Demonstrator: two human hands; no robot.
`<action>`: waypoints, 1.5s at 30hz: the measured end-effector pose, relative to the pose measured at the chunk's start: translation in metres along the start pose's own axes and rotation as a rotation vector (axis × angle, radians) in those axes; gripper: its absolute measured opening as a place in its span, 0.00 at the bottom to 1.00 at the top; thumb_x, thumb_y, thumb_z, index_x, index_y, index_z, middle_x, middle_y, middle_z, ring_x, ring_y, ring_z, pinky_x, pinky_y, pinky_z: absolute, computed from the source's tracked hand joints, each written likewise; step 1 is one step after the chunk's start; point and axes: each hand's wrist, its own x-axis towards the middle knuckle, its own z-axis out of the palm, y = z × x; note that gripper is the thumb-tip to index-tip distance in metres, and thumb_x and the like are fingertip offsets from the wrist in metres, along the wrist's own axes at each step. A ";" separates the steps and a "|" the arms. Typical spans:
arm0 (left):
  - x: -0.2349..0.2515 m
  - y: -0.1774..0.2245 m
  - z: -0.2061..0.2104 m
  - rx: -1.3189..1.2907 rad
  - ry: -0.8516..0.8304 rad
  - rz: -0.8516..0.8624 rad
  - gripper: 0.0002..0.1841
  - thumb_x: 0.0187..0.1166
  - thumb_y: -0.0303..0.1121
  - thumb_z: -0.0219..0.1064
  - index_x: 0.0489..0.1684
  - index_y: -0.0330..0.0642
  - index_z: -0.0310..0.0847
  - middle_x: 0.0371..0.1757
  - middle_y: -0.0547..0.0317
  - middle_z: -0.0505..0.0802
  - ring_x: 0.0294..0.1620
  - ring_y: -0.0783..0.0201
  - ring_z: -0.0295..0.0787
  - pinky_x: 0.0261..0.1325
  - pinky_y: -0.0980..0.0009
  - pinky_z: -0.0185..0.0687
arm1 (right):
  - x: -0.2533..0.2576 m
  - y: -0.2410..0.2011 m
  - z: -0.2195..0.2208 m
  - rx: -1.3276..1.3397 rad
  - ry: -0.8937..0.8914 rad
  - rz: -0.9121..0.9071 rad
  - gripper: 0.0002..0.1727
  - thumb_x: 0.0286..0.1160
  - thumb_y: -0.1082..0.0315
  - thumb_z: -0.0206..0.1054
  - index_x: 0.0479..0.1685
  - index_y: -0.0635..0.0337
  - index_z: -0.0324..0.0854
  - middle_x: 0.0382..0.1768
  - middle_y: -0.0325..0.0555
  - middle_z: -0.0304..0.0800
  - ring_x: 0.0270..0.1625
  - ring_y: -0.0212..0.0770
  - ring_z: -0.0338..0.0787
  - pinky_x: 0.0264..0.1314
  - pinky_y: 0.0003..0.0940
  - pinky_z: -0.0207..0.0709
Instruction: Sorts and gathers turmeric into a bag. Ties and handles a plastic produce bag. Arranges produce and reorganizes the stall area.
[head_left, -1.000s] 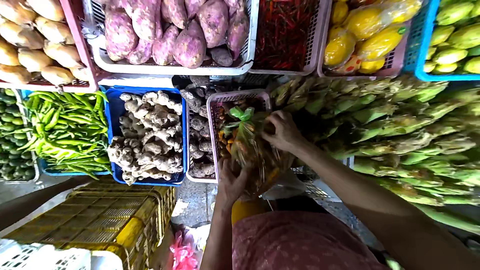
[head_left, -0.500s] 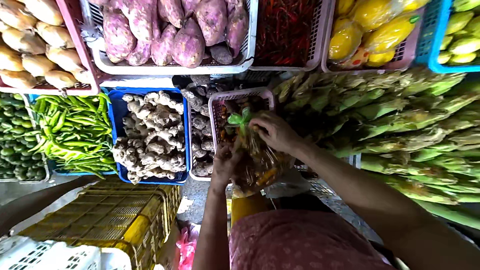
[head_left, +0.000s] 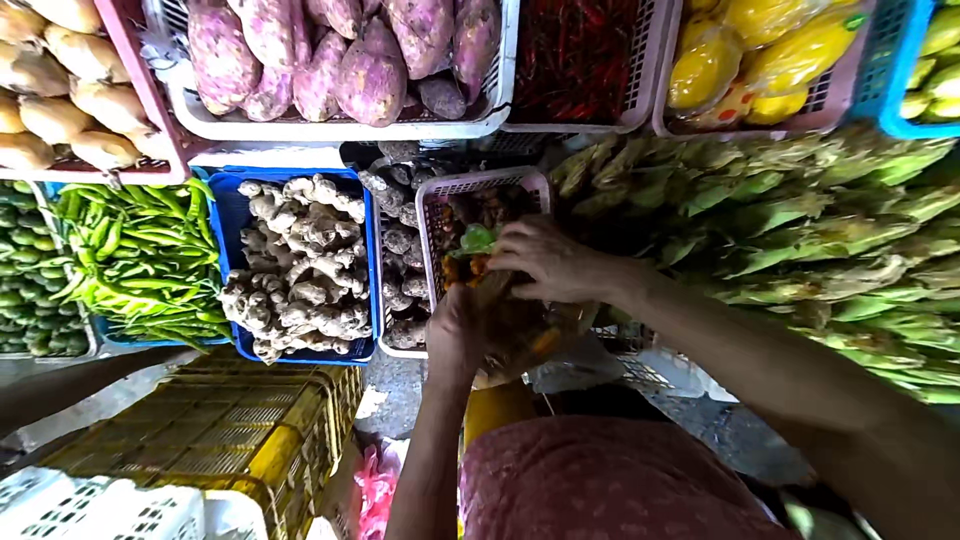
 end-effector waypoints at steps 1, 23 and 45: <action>-0.001 -0.004 0.008 0.020 0.049 -0.004 0.12 0.73 0.29 0.71 0.47 0.29 0.88 0.40 0.39 0.95 0.40 0.43 0.95 0.46 0.44 0.88 | 0.003 -0.001 0.003 -0.044 -0.013 0.031 0.18 0.59 0.60 0.84 0.51 0.47 0.93 0.54 0.44 0.91 0.73 0.57 0.78 0.77 0.64 0.64; -0.058 -0.065 0.068 -0.350 0.104 -0.064 0.69 0.39 0.40 0.91 0.92 0.30 0.46 0.78 0.29 0.77 0.69 0.44 0.86 0.66 0.49 0.85 | -0.030 0.054 0.010 0.061 0.058 0.609 0.47 0.54 0.53 0.88 0.78 0.59 0.71 0.64 0.66 0.85 0.65 0.68 0.85 0.64 0.71 0.76; -0.050 -0.051 0.079 -0.679 0.016 -0.325 0.61 0.63 0.43 0.84 0.93 0.30 0.38 0.75 0.31 0.80 0.72 0.52 0.84 0.75 0.57 0.80 | -0.073 0.011 0.017 0.294 0.178 0.562 0.52 0.65 0.47 0.81 0.88 0.63 0.61 0.81 0.64 0.70 0.80 0.59 0.76 0.80 0.58 0.72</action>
